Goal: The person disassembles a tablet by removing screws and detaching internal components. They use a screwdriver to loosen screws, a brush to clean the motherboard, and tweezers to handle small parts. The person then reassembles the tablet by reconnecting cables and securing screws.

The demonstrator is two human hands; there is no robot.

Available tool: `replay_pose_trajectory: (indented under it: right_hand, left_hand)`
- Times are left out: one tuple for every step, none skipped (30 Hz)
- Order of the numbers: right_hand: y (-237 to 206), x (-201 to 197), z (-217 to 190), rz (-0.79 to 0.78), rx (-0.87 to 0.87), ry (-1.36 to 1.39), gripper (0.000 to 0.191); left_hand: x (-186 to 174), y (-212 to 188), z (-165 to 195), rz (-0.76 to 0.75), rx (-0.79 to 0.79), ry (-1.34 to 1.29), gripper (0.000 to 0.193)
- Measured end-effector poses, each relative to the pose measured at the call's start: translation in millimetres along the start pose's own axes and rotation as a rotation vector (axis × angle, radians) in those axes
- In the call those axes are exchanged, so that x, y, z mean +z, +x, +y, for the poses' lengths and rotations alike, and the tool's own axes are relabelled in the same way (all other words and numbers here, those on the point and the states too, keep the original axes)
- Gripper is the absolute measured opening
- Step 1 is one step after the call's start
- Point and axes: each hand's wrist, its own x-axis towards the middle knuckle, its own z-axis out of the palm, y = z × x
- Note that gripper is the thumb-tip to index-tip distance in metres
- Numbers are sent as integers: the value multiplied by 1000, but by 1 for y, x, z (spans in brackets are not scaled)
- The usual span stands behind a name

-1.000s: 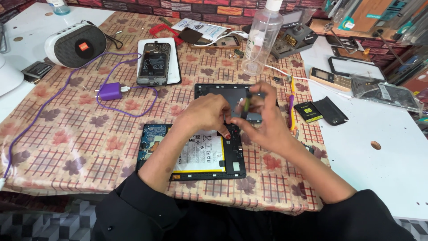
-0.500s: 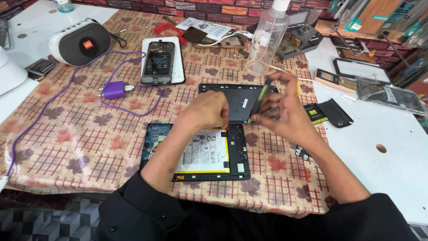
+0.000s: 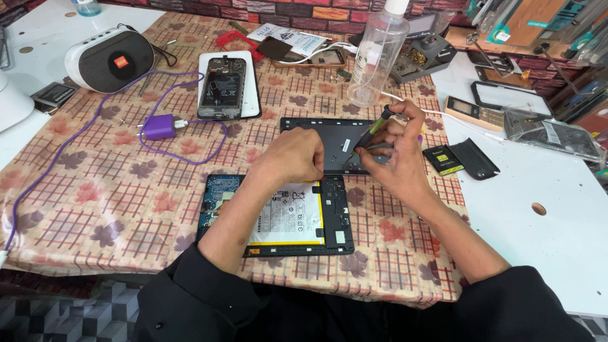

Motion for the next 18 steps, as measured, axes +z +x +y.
replay_pose_trajectory:
  right_hand:
    - [0,0,-1,5,0,-8,78]
    - [1,0,-1,5,-8,-9,78]
    - [1,0,-3,4,-15,-9,78]
    - [1,0,-4,4,-23,-10,78]
    - [1,-1,-6,12,-19,15,78]
    - [0,-1,-8,18,-16,40,78]
    - [-1,0,-11,26,-11,65,79]
    - [-2,0,-14,28,0,111,79]
    - [-4,2,-17,30,11,158,78]
    - [-6,4,-20,31,23,204,78]
    - [-8,8,-23,29,30,238,79]
    - [-9,12,-25,27,36,273,79]
    - [-11,15,-27,26,41,307,79]
    - [-11,18,-28,32,41,303,79]
    - [-12,21,-28,38,41,299,80]
    - [-12,23,-28,43,40,295,80]
    - [-12,24,-28,53,44,299,80]
    - [-12,24,-27,62,48,303,81]
  left_hand:
    - [1,0,-1,16,14,1,6]
    - [2,1,-3,32,28,3,4]
    - [2,1,-4,48,41,4,3]
    - [3,1,-5,42,42,-1,4]
    - [3,2,-6,37,43,-5,4]
    - [3,2,-7,31,43,-9,5]
    - [3,2,-7,19,40,-19,5]
    - [2,2,-7,6,37,-28,6]
    - [2,3,-7,-7,33,-37,8]
    - [1,3,-7,-18,30,-42,8]
    - [0,4,-7,-29,27,-46,9]
    - [-1,4,-7,-40,24,-51,10]
    - [-2,4,-7,-49,19,-46,11]
    - [-3,4,-7,-58,15,-41,12]
    - [-4,4,-6,-66,11,-36,13]
    - [-4,4,-6,-64,11,-32,12]
    - [-4,3,-5,-63,10,-30,11]
    - [-5,2,-5,-61,10,-27,10]
